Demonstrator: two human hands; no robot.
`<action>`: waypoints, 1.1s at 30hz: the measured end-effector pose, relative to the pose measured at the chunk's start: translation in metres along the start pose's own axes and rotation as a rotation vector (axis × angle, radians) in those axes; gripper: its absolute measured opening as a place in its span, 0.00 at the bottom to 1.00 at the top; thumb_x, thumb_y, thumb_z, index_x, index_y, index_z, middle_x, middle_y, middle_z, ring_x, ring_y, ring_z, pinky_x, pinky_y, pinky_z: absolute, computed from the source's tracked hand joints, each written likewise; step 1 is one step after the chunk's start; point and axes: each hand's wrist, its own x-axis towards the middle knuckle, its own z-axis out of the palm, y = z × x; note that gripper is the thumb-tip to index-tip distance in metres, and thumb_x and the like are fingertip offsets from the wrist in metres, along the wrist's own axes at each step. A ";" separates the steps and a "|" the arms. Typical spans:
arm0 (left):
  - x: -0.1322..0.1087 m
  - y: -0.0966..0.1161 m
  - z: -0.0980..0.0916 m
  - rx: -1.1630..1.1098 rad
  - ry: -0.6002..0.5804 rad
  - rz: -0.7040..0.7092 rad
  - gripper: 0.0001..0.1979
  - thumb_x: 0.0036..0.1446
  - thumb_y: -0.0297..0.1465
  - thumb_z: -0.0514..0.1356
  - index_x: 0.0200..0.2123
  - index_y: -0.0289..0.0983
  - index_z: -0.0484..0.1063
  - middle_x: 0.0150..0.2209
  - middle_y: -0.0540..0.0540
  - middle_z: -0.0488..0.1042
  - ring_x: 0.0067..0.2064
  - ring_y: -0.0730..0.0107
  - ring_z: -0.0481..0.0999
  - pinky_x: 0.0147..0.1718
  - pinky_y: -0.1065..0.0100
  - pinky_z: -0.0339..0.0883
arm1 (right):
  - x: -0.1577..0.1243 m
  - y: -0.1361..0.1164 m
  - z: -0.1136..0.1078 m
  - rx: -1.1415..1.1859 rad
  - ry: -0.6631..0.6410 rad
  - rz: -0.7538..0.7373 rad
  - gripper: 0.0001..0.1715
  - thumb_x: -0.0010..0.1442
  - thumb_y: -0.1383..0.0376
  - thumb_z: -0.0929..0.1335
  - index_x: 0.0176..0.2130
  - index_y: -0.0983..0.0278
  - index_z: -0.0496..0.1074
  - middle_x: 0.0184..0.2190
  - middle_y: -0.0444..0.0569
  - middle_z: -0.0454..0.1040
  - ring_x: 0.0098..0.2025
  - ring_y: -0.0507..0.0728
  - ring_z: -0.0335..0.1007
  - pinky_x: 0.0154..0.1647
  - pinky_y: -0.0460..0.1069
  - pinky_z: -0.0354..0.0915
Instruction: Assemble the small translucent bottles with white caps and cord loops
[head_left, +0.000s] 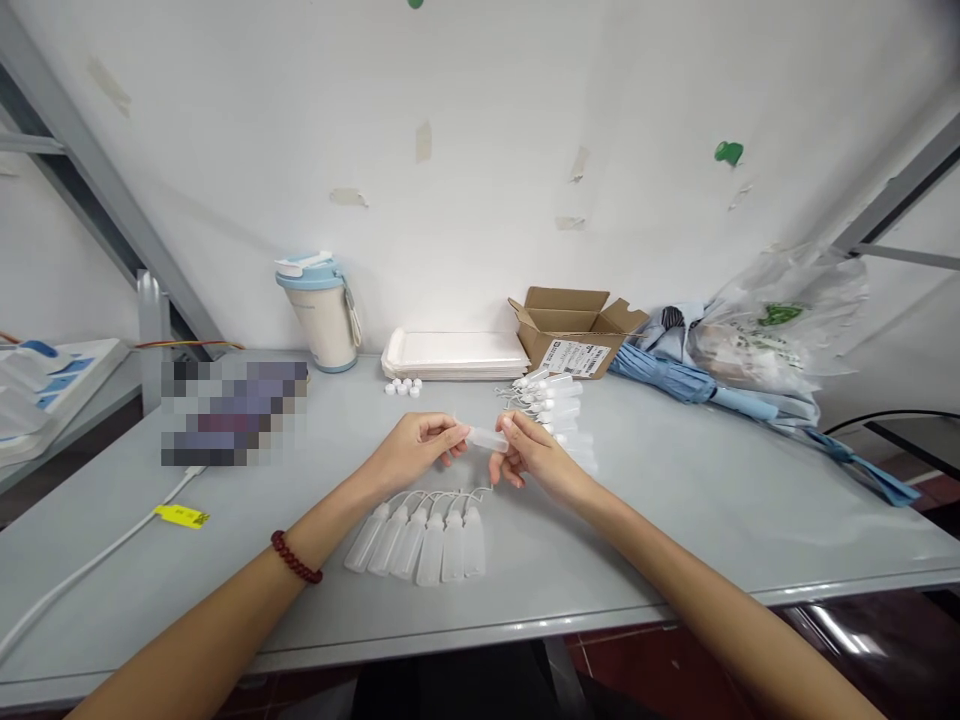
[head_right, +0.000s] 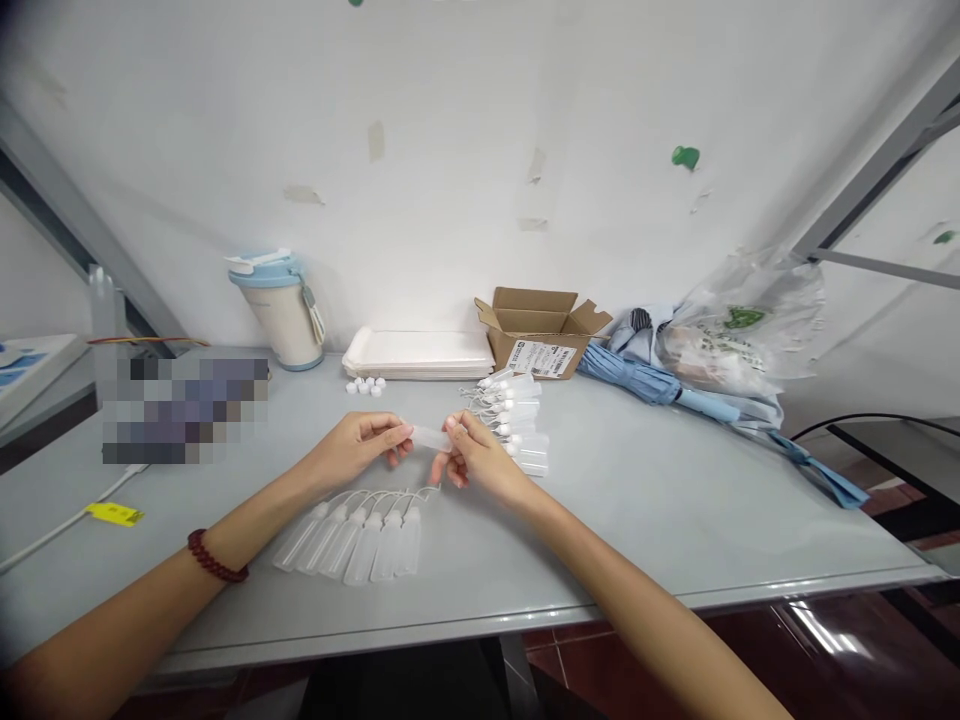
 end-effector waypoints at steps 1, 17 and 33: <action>0.000 0.000 0.000 0.006 0.009 -0.010 0.17 0.54 0.42 0.58 0.26 0.34 0.72 0.27 0.48 0.73 0.27 0.73 0.70 0.29 0.70 0.65 | 0.000 0.000 0.001 -0.032 0.032 -0.020 0.20 0.61 0.46 0.58 0.33 0.60 0.52 0.19 0.40 0.69 0.16 0.48 0.54 0.19 0.44 0.50; -0.001 0.001 -0.001 0.050 0.047 0.017 0.17 0.54 0.42 0.58 0.29 0.33 0.73 0.28 0.47 0.74 0.27 0.74 0.69 0.31 0.69 0.65 | 0.001 0.003 0.002 -0.186 0.077 -0.048 0.20 0.60 0.48 0.60 0.32 0.63 0.59 0.21 0.44 0.73 0.16 0.48 0.59 0.18 0.45 0.53; -0.002 0.000 0.001 -0.032 0.010 -0.038 0.22 0.56 0.47 0.55 0.29 0.32 0.74 0.28 0.46 0.73 0.26 0.72 0.70 0.27 0.69 0.64 | -0.002 0.005 0.003 -0.333 0.206 -0.220 0.16 0.63 0.53 0.60 0.38 0.64 0.63 0.26 0.47 0.75 0.22 0.50 0.63 0.24 0.46 0.59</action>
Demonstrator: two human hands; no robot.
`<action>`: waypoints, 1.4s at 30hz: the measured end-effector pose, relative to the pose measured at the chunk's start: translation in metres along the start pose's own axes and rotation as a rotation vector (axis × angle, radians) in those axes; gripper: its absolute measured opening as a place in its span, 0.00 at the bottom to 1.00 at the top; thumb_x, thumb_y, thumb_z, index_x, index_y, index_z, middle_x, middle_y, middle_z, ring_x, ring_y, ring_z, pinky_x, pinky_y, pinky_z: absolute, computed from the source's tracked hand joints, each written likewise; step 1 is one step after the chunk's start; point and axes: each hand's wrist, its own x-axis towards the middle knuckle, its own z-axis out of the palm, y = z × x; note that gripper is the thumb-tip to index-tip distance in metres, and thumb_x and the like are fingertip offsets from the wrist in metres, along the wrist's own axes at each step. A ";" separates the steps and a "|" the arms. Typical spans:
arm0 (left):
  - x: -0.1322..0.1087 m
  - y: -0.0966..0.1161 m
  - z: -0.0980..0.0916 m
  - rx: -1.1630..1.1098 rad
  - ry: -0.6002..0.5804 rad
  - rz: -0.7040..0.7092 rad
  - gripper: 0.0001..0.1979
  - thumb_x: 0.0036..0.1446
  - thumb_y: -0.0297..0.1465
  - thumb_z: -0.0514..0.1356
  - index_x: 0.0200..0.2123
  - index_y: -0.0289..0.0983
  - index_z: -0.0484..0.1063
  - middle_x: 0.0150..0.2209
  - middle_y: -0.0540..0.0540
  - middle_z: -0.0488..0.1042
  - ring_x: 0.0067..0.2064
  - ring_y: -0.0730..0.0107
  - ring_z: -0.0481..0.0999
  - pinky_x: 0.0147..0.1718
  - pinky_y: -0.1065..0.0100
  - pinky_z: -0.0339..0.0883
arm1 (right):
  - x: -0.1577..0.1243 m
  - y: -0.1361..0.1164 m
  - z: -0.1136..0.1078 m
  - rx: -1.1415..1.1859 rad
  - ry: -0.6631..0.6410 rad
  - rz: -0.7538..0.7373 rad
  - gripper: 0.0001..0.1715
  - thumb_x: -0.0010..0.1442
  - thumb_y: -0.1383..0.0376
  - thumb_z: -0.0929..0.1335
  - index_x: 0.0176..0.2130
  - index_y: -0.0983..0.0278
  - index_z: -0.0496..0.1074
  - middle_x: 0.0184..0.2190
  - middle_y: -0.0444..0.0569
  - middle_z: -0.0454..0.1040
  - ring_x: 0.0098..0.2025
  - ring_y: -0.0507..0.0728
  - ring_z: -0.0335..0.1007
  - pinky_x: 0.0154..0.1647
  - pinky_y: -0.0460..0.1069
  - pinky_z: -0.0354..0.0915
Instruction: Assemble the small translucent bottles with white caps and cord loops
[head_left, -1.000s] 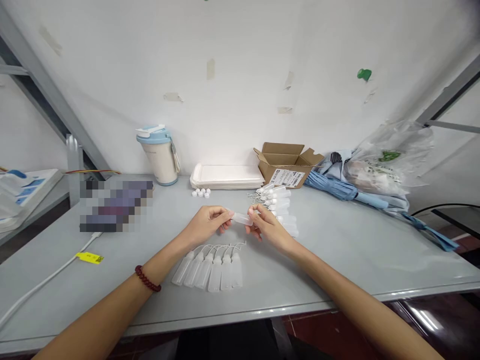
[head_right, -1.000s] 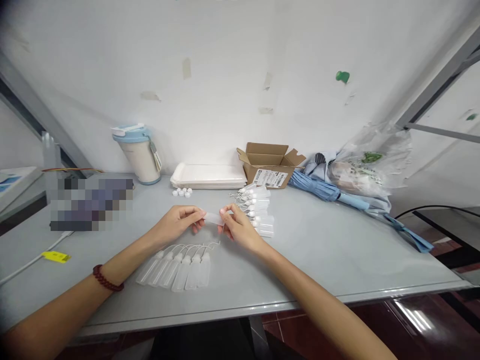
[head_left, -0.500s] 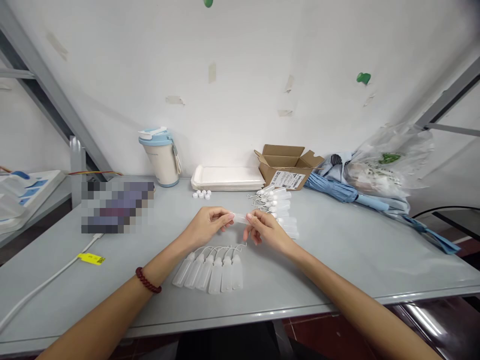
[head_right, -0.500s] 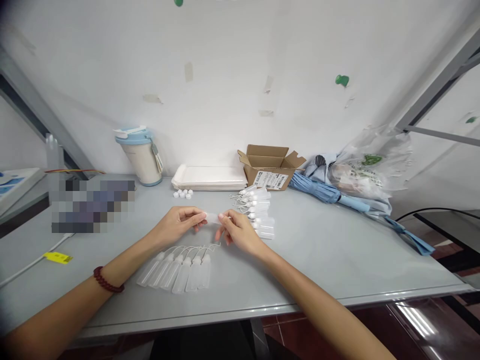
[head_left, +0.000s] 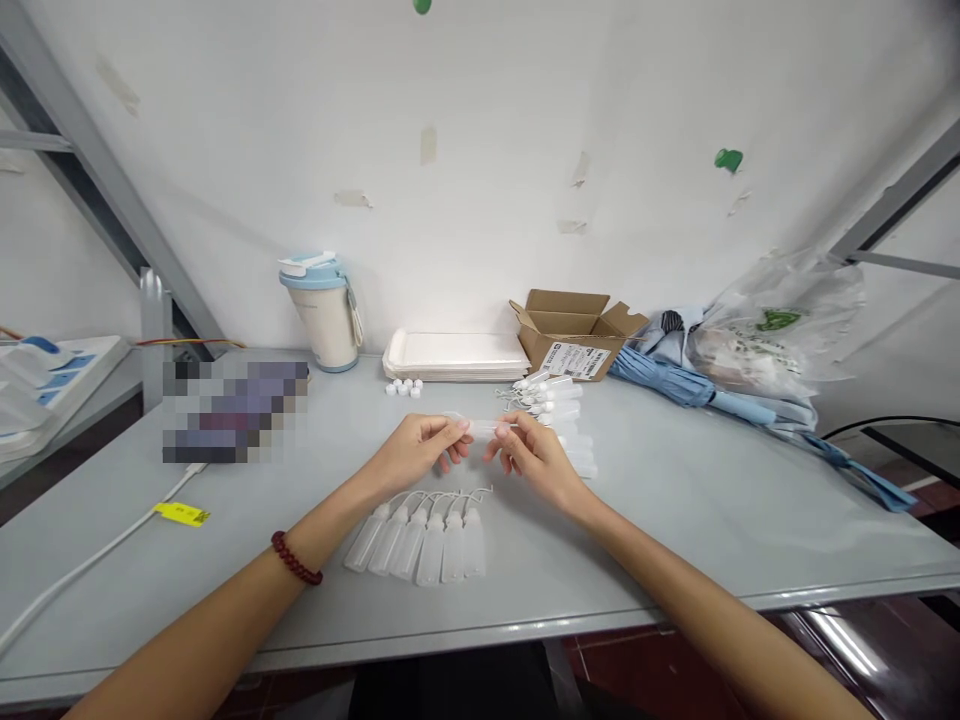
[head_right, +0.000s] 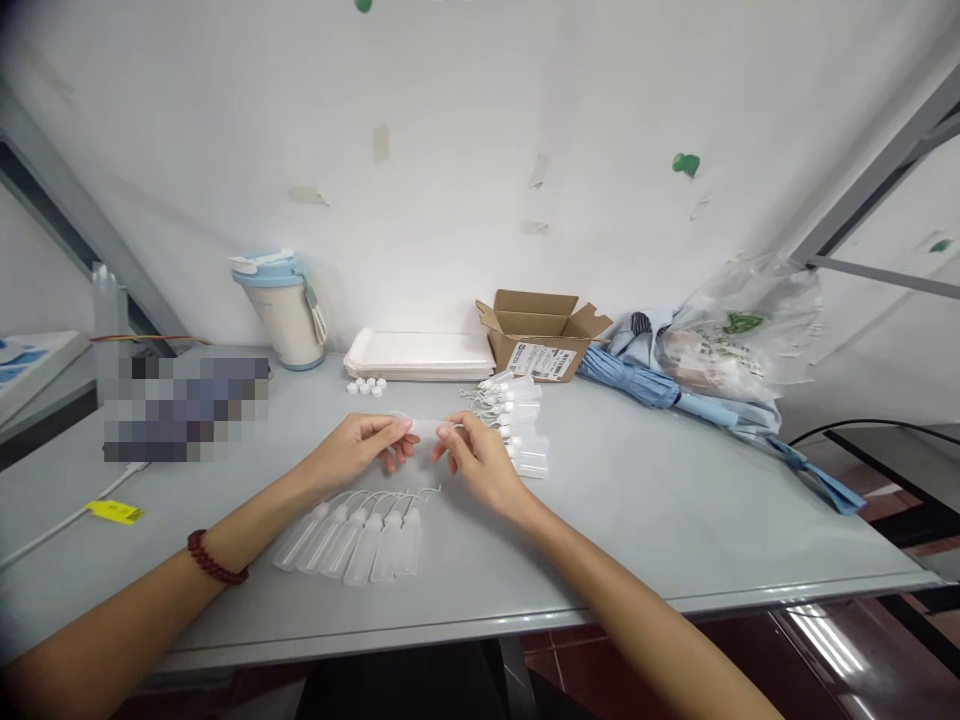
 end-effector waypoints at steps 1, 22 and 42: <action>0.000 0.000 0.000 -0.012 -0.002 -0.007 0.22 0.56 0.47 0.55 0.29 0.32 0.74 0.27 0.46 0.73 0.26 0.72 0.70 0.26 0.69 0.64 | -0.001 -0.001 0.000 -0.036 -0.002 -0.019 0.16 0.63 0.54 0.60 0.39 0.64 0.63 0.27 0.47 0.75 0.23 0.50 0.63 0.24 0.46 0.58; -0.004 0.006 -0.001 0.153 -0.076 0.082 0.15 0.53 0.40 0.58 0.28 0.34 0.75 0.24 0.48 0.72 0.29 0.71 0.70 0.30 0.70 0.64 | -0.001 -0.005 -0.006 -0.241 -0.020 -0.089 0.18 0.61 0.56 0.62 0.28 0.65 0.71 0.19 0.42 0.59 0.23 0.50 0.51 0.24 0.46 0.49; -0.002 0.001 0.000 0.051 -0.091 0.039 0.21 0.57 0.45 0.54 0.24 0.33 0.72 0.24 0.47 0.72 0.27 0.72 0.69 0.29 0.70 0.64 | -0.003 -0.007 -0.004 -0.294 0.045 -0.164 0.19 0.63 0.55 0.60 0.30 0.65 0.70 0.22 0.46 0.65 0.24 0.51 0.55 0.25 0.47 0.52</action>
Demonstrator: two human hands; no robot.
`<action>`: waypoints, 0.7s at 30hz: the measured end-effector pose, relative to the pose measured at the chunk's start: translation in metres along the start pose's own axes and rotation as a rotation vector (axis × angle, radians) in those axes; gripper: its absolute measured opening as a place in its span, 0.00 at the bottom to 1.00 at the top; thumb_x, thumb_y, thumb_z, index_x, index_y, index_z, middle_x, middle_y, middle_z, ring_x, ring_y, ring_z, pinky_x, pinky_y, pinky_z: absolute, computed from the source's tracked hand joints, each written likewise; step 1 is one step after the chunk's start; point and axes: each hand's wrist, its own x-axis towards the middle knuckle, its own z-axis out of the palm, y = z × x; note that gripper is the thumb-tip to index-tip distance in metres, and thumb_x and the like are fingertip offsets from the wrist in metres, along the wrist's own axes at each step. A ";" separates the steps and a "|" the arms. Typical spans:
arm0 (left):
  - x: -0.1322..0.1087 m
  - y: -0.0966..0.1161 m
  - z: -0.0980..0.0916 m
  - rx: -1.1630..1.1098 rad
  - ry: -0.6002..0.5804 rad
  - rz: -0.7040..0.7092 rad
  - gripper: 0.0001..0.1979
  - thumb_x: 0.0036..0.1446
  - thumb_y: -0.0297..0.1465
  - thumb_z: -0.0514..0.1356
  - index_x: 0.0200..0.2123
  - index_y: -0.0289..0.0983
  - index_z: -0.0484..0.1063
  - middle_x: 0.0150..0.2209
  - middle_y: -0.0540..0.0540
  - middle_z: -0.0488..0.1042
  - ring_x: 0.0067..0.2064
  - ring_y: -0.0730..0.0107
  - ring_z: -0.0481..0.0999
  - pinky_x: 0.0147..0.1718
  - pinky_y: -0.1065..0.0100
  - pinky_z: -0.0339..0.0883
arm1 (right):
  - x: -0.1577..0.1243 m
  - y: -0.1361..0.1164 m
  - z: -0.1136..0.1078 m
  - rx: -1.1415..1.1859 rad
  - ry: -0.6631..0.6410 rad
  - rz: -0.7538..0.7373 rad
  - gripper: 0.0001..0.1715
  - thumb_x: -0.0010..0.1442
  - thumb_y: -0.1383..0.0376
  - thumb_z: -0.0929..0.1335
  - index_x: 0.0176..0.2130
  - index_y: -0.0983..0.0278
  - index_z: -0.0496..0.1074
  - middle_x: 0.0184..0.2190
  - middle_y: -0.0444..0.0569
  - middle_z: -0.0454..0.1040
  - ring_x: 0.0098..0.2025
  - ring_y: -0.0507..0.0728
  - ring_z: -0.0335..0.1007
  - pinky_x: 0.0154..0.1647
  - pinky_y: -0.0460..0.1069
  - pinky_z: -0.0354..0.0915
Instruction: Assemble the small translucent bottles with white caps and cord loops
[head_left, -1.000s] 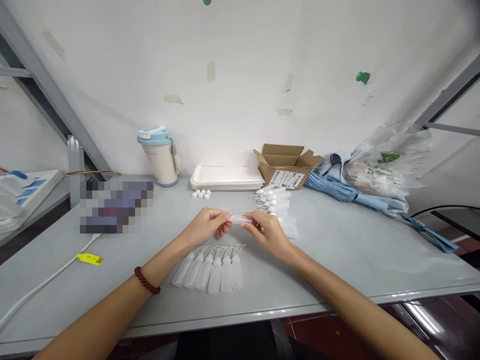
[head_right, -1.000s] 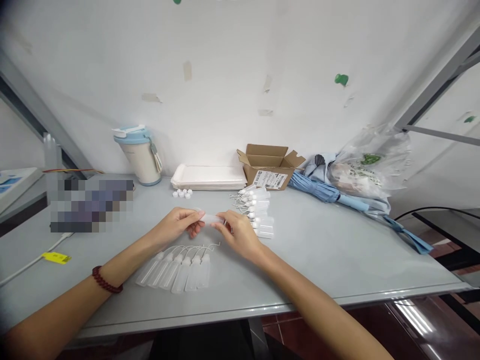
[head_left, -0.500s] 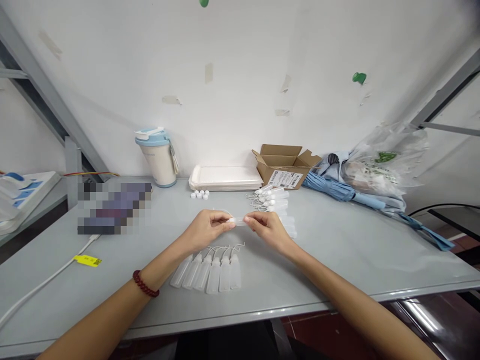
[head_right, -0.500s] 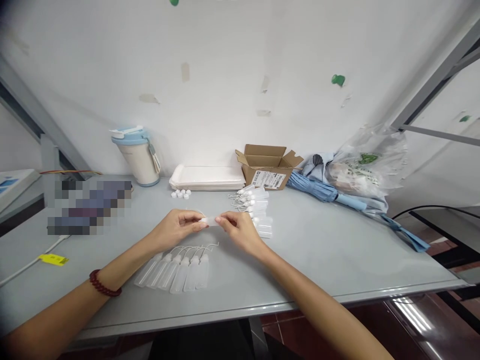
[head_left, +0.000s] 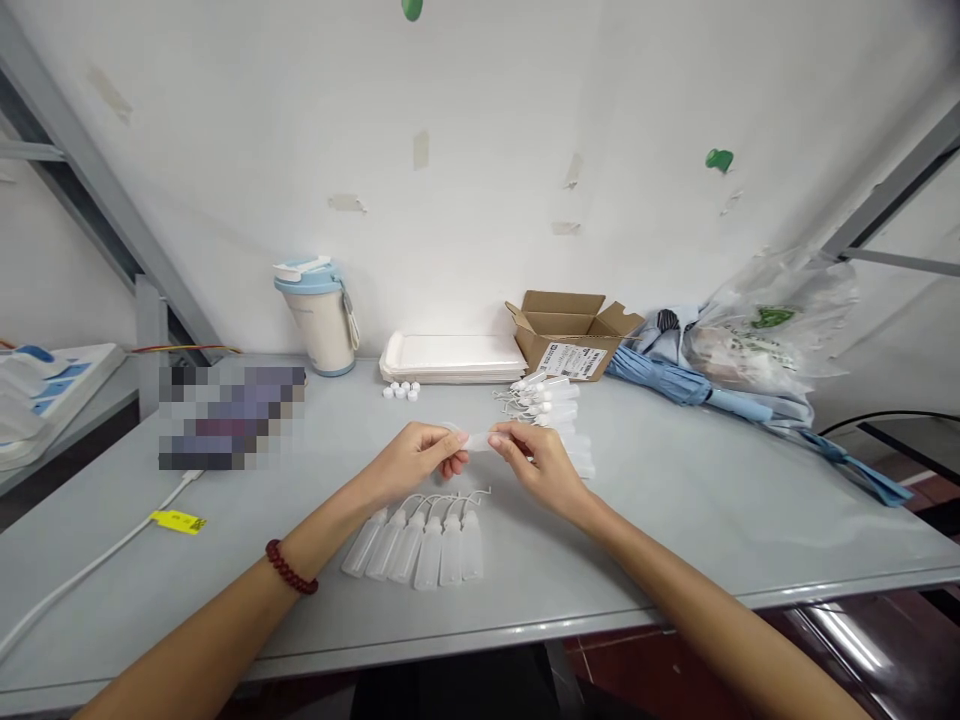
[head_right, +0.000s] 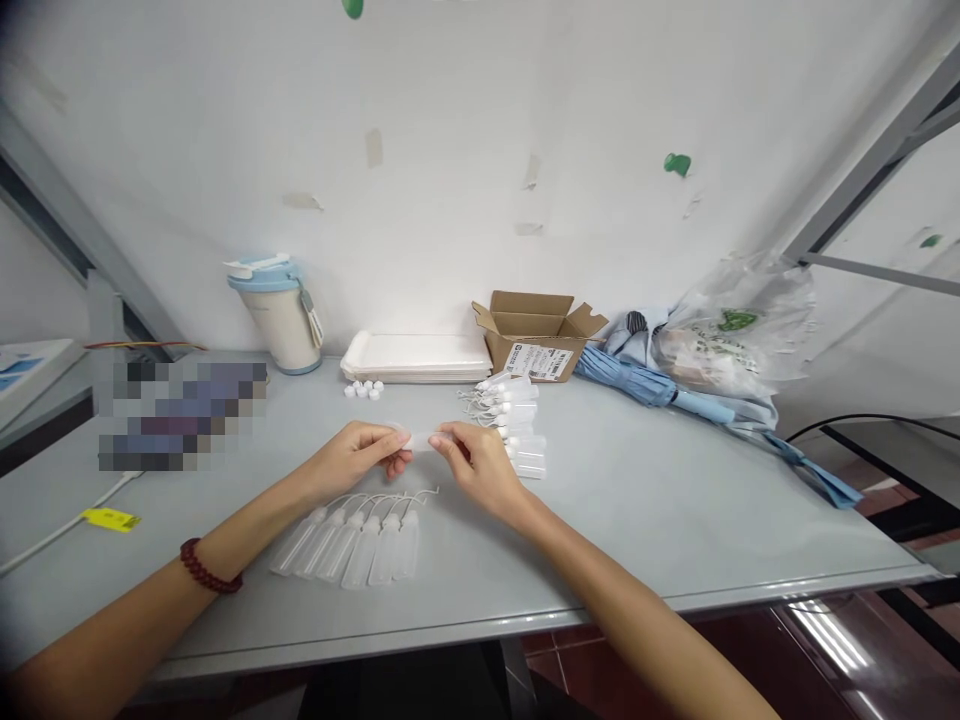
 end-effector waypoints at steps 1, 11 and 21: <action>-0.001 0.001 0.000 0.022 0.001 0.011 0.21 0.56 0.44 0.55 0.24 0.33 0.72 0.25 0.46 0.73 0.27 0.71 0.70 0.30 0.70 0.64 | 0.000 0.000 0.000 0.009 -0.002 0.014 0.19 0.63 0.56 0.60 0.30 0.65 0.71 0.22 0.45 0.65 0.24 0.51 0.54 0.25 0.47 0.52; -0.005 0.007 0.005 0.204 0.106 0.177 0.12 0.53 0.36 0.58 0.29 0.34 0.75 0.30 0.47 0.74 0.33 0.68 0.70 0.33 0.70 0.63 | 0.003 0.003 -0.001 0.202 -0.040 0.212 0.22 0.58 0.50 0.62 0.26 0.65 0.67 0.19 0.41 0.55 0.20 0.49 0.50 0.20 0.46 0.48; -0.001 0.006 0.004 0.108 0.066 0.037 0.19 0.57 0.43 0.54 0.26 0.34 0.73 0.28 0.45 0.75 0.28 0.70 0.70 0.29 0.70 0.65 | 0.004 0.002 0.002 0.247 0.004 0.219 0.23 0.58 0.50 0.61 0.21 0.63 0.61 0.17 0.41 0.56 0.19 0.49 0.52 0.21 0.46 0.51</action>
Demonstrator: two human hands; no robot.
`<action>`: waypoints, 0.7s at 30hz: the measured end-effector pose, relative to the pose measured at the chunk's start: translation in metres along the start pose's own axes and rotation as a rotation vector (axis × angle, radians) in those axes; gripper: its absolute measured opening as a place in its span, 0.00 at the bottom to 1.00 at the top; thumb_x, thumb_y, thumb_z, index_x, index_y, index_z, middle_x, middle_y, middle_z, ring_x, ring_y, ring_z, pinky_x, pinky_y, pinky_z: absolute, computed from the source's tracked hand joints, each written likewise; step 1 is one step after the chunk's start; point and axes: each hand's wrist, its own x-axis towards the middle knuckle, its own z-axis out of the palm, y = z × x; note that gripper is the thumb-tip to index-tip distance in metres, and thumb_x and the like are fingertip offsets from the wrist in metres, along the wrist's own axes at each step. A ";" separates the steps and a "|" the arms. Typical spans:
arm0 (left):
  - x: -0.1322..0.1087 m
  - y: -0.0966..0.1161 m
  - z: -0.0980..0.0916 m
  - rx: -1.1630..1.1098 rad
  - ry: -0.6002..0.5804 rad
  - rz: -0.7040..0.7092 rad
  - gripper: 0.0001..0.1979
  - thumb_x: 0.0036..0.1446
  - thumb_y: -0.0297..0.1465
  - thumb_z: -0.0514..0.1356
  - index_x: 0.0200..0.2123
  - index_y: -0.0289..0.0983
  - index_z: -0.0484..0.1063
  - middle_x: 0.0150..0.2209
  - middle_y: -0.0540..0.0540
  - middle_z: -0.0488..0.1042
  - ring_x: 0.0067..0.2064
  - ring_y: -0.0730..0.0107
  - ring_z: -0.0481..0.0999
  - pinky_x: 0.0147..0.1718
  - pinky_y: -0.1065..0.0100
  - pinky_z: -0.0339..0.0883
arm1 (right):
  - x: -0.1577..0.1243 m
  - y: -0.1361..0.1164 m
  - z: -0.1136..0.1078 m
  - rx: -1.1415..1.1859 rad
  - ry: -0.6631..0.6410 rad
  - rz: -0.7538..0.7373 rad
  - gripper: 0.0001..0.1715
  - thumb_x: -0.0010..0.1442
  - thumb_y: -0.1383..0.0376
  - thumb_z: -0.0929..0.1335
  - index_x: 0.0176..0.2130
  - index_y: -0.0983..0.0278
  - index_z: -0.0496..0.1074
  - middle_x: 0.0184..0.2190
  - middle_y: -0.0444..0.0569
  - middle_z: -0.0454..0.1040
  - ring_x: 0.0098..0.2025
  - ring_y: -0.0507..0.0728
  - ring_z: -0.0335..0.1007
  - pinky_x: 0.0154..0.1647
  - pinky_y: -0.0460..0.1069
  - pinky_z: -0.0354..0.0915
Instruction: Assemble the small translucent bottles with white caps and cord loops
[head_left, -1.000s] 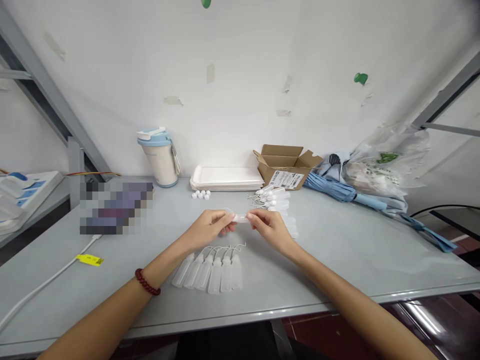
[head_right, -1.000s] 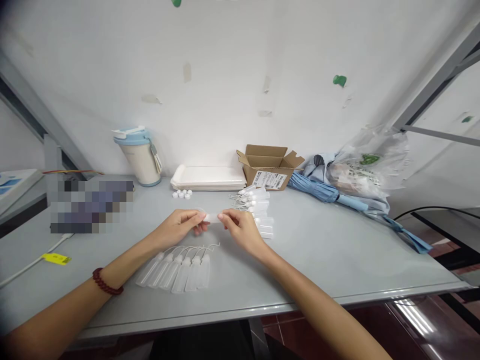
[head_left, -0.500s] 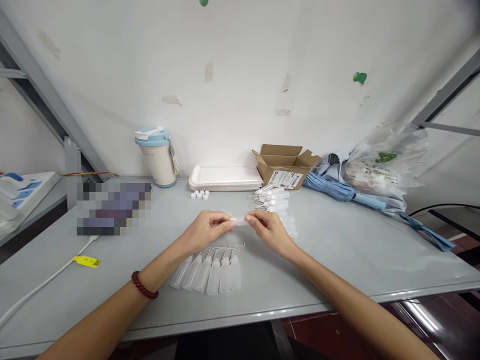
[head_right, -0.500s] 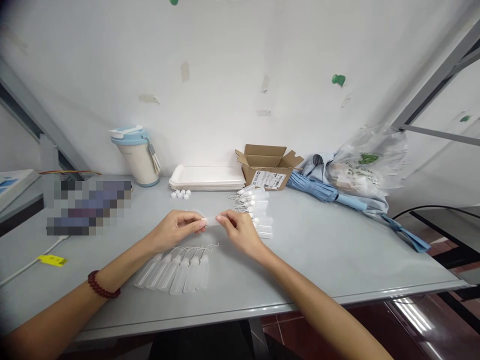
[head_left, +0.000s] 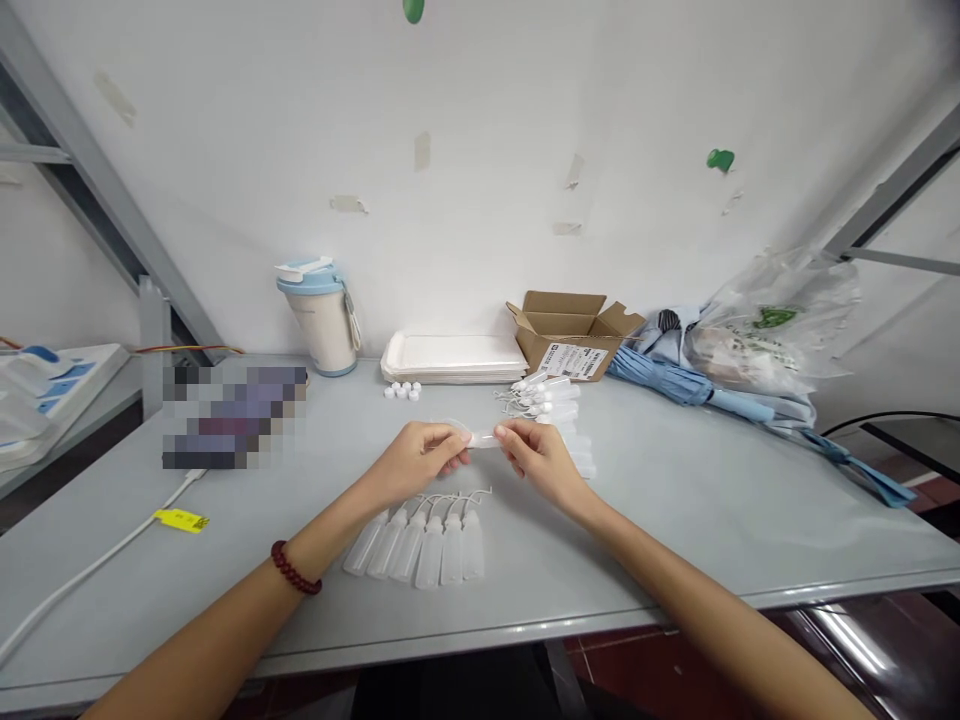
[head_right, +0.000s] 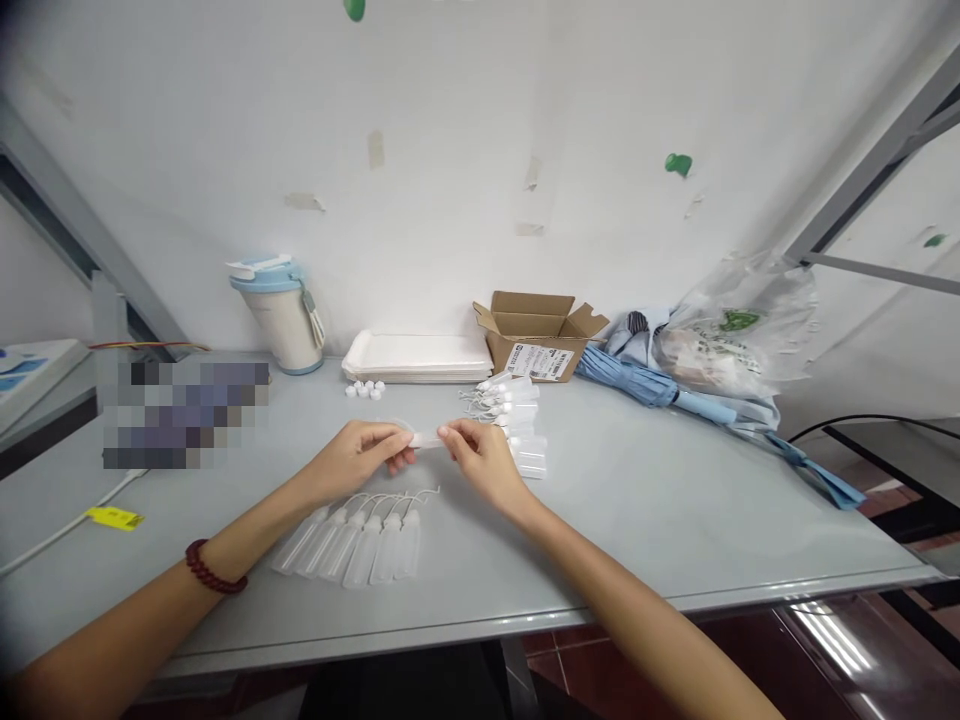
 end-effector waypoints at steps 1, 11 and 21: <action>0.001 -0.002 0.001 -0.026 -0.021 -0.028 0.21 0.57 0.45 0.52 0.25 0.33 0.72 0.27 0.45 0.74 0.27 0.71 0.70 0.28 0.70 0.65 | -0.001 0.000 0.001 -0.041 0.019 -0.040 0.21 0.59 0.52 0.61 0.23 0.64 0.64 0.18 0.41 0.57 0.20 0.49 0.52 0.22 0.46 0.51; -0.003 0.000 0.000 -0.081 -0.052 -0.022 0.21 0.56 0.44 0.55 0.18 0.35 0.67 0.18 0.49 0.66 0.30 0.68 0.72 0.29 0.72 0.64 | -0.005 -0.001 0.002 -0.070 0.009 -0.053 0.22 0.61 0.52 0.60 0.24 0.63 0.62 0.18 0.41 0.52 0.20 0.49 0.49 0.20 0.46 0.48; -0.006 0.003 0.006 0.076 0.001 0.011 0.15 0.55 0.40 0.57 0.26 0.34 0.73 0.24 0.49 0.70 0.25 0.74 0.65 0.23 0.72 0.56 | -0.001 0.001 0.000 0.172 -0.047 0.119 0.29 0.53 0.44 0.64 0.18 0.62 0.53 0.15 0.37 0.47 0.14 0.46 0.45 0.13 0.45 0.48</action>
